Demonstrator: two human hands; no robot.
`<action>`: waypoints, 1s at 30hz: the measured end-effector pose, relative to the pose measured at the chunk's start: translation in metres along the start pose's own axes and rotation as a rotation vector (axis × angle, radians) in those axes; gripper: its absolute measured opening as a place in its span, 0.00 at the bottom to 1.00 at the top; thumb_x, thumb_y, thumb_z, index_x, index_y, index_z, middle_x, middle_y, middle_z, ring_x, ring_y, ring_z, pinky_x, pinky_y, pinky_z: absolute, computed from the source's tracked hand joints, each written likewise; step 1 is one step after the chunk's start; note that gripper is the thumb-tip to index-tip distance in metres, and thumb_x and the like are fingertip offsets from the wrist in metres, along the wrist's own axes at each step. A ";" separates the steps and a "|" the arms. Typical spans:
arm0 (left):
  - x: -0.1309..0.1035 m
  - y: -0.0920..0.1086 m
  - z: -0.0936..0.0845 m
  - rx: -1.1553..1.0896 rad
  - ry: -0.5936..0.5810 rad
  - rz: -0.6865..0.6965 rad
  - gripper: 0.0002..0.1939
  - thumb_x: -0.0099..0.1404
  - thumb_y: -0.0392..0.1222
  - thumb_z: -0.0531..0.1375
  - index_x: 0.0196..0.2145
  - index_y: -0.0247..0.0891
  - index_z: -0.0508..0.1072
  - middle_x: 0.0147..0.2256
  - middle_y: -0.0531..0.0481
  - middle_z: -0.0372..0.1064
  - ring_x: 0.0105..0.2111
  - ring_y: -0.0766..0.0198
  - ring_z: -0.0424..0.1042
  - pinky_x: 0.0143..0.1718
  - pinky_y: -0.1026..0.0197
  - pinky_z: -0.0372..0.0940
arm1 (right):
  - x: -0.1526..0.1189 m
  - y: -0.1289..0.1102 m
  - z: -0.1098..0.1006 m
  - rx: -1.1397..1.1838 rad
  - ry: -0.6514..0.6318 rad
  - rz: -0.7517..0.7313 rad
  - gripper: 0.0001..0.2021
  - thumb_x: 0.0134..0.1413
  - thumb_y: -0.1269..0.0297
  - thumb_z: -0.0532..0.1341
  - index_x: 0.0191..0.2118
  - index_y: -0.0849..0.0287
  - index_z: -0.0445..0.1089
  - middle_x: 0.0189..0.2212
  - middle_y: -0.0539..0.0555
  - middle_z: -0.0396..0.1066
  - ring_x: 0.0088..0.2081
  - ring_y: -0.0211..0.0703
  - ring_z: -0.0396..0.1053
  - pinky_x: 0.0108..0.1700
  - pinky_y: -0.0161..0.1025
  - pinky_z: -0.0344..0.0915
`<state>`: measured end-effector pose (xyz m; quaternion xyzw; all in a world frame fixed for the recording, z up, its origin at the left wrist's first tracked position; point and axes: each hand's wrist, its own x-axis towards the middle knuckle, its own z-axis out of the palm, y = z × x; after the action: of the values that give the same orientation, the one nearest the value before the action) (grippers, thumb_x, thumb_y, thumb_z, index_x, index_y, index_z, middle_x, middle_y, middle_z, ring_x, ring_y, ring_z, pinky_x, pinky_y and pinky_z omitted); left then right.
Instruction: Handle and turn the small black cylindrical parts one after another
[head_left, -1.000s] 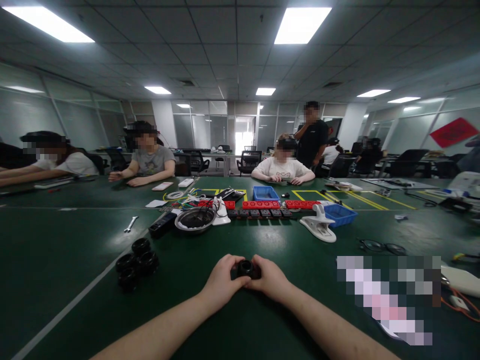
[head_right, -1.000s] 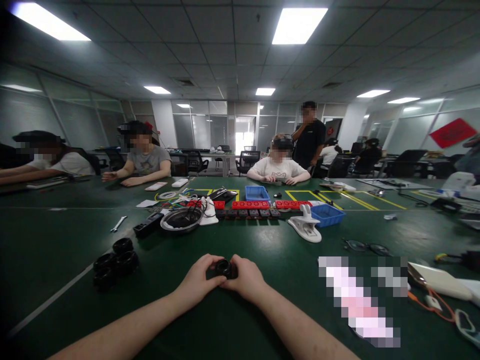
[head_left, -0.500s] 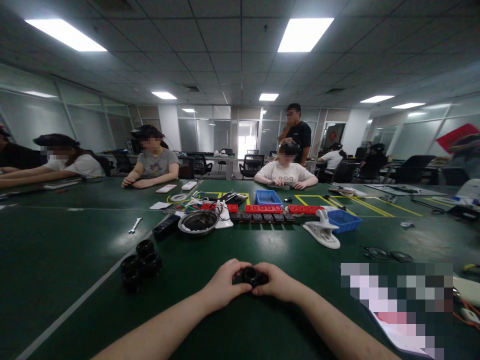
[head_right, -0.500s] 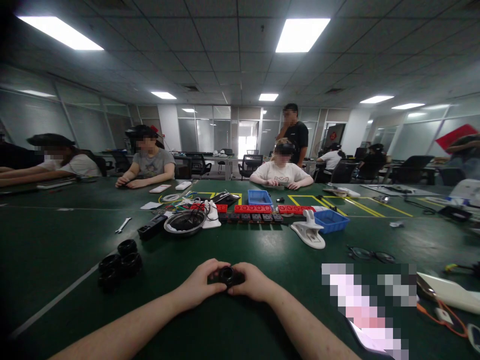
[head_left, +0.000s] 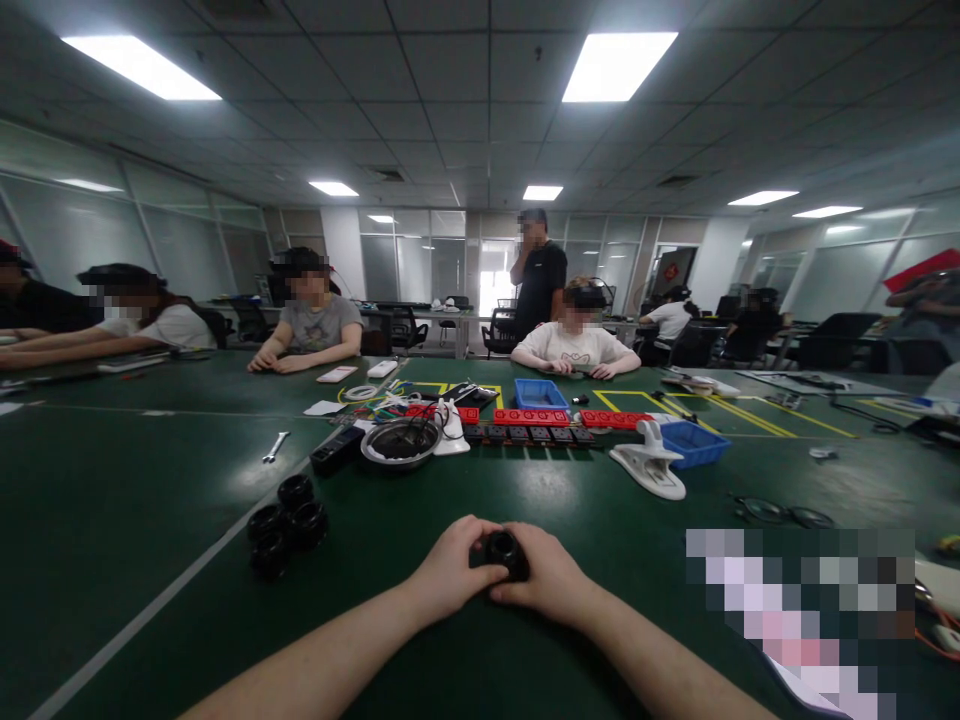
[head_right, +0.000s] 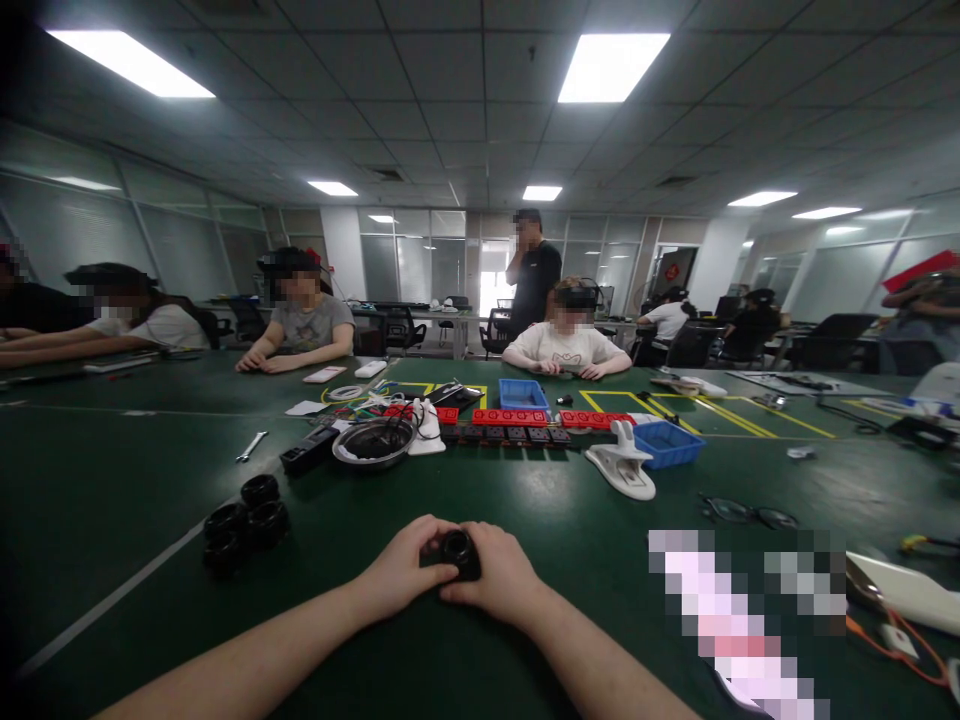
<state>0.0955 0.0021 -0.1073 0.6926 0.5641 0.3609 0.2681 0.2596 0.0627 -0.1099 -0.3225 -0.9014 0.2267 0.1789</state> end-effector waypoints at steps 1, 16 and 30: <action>0.000 0.000 -0.001 -0.002 -0.014 0.012 0.18 0.50 0.36 0.63 0.40 0.39 0.69 0.36 0.52 0.63 0.36 0.61 0.63 0.37 0.63 0.58 | 0.000 0.003 -0.004 0.034 -0.043 -0.029 0.24 0.33 0.58 0.68 0.42 0.57 0.66 0.36 0.52 0.67 0.38 0.47 0.63 0.38 0.38 0.57; -0.001 0.001 0.007 0.016 0.094 -0.074 0.19 0.50 0.36 0.62 0.42 0.37 0.68 0.37 0.48 0.63 0.36 0.59 0.63 0.38 0.60 0.59 | 0.001 -0.011 0.011 -0.111 0.099 0.226 0.16 0.39 0.57 0.63 0.34 0.62 0.65 0.30 0.57 0.67 0.33 0.50 0.64 0.33 0.40 0.56; 0.001 0.001 -0.005 -0.014 -0.055 0.012 0.19 0.49 0.36 0.64 0.41 0.39 0.69 0.36 0.51 0.63 0.34 0.62 0.63 0.34 0.64 0.59 | 0.005 0.014 -0.016 0.317 -0.235 0.059 0.16 0.39 0.71 0.64 0.39 0.61 0.68 0.32 0.50 0.70 0.33 0.41 0.67 0.33 0.33 0.61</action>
<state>0.0925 0.0024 -0.1034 0.7039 0.5496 0.3472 0.2862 0.2703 0.0800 -0.1032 -0.2879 -0.8592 0.4071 0.1144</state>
